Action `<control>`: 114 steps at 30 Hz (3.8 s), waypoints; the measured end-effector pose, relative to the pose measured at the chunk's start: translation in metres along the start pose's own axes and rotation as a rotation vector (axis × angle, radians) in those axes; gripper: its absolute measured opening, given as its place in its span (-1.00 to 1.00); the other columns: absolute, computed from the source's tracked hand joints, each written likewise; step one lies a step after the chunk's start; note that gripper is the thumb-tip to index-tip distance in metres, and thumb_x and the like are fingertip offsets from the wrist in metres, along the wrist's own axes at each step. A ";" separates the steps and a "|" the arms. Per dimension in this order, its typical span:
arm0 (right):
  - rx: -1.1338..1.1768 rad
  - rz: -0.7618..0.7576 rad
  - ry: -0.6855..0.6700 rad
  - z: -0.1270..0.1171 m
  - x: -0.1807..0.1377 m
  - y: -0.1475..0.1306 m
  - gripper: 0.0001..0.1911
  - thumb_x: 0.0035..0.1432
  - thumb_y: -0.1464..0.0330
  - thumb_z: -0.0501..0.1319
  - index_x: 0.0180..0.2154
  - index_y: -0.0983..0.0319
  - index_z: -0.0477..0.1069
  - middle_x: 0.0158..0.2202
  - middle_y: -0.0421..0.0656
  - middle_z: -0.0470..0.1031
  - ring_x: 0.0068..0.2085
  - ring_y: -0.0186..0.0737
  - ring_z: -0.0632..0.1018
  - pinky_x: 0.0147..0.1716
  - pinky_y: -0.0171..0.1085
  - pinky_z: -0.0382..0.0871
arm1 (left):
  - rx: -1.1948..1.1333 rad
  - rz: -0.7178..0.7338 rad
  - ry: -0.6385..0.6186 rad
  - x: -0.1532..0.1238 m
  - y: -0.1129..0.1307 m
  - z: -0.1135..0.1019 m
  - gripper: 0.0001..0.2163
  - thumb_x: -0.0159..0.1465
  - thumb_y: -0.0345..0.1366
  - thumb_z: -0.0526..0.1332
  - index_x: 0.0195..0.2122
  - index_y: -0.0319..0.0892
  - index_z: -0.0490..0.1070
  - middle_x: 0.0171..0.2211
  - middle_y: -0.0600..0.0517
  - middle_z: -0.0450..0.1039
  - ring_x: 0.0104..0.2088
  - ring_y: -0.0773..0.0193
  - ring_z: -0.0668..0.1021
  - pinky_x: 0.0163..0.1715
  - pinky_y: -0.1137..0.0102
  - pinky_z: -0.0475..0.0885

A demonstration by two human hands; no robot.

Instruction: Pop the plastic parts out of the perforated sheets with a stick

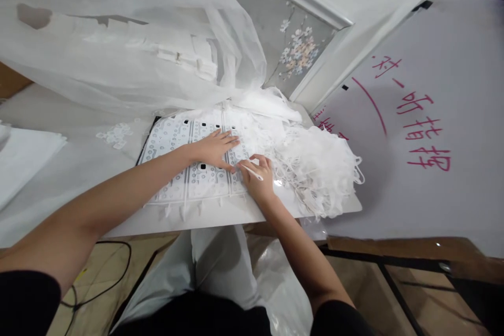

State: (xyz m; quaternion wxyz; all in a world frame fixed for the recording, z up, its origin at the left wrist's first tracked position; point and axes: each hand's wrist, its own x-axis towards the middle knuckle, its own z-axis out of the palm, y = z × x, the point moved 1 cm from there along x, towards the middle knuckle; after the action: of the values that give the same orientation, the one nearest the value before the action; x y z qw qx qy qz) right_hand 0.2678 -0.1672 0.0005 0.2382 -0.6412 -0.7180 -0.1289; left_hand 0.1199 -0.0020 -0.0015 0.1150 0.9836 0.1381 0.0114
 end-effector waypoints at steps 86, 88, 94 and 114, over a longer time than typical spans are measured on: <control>0.779 0.711 0.261 -0.038 -0.071 0.016 -0.70 0.16 0.13 0.24 -0.27 0.24 0.52 -0.48 -0.18 0.51 -0.44 -0.25 0.50 -0.42 -0.29 0.36 | -0.133 0.179 -0.187 -0.005 0.039 0.004 -0.02 0.08 0.34 0.12 0.40 0.03 -0.28 0.41 0.05 -0.44 0.38 -0.10 -0.26 0.31 0.03 -0.40; 0.817 0.758 0.245 -0.040 -0.073 0.031 -0.69 0.15 0.12 0.25 -0.27 0.23 0.51 -0.58 -0.24 0.43 -0.54 -0.30 0.43 -0.50 -0.31 0.30 | -0.147 0.181 -0.173 -0.006 0.039 0.004 -0.05 0.09 0.33 0.12 0.40 0.05 -0.25 0.41 0.05 -0.40 0.39 -0.09 -0.24 0.31 0.03 -0.39; 0.868 0.727 0.169 -0.040 -0.070 0.046 -0.70 0.12 0.10 0.26 -0.33 0.21 0.51 -0.43 -0.18 0.53 -0.35 -0.21 0.53 -0.30 -0.26 0.39 | -0.163 0.146 -0.123 -0.007 0.041 0.006 -0.17 0.19 0.28 0.06 0.39 0.07 -0.19 0.41 0.03 -0.30 0.39 -0.06 -0.17 0.31 0.02 -0.31; 0.706 0.532 -0.128 -0.043 -0.065 0.041 -0.65 0.21 0.11 0.17 -0.42 0.24 0.49 -0.45 -0.16 0.53 -0.42 -0.25 0.49 -0.42 -0.30 0.30 | -0.160 0.547 0.353 -0.005 0.076 0.004 -0.81 0.29 -0.21 0.20 -0.14 -0.06 0.55 -0.13 -0.07 0.54 -0.14 0.15 0.53 -0.03 0.21 0.33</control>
State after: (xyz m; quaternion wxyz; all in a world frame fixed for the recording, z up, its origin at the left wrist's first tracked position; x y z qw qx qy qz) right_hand 0.3202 -0.2380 -0.0003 0.4223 -0.6898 -0.5413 0.2297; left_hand 0.1355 -0.0757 0.0126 0.1590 0.9549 -0.1146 0.2229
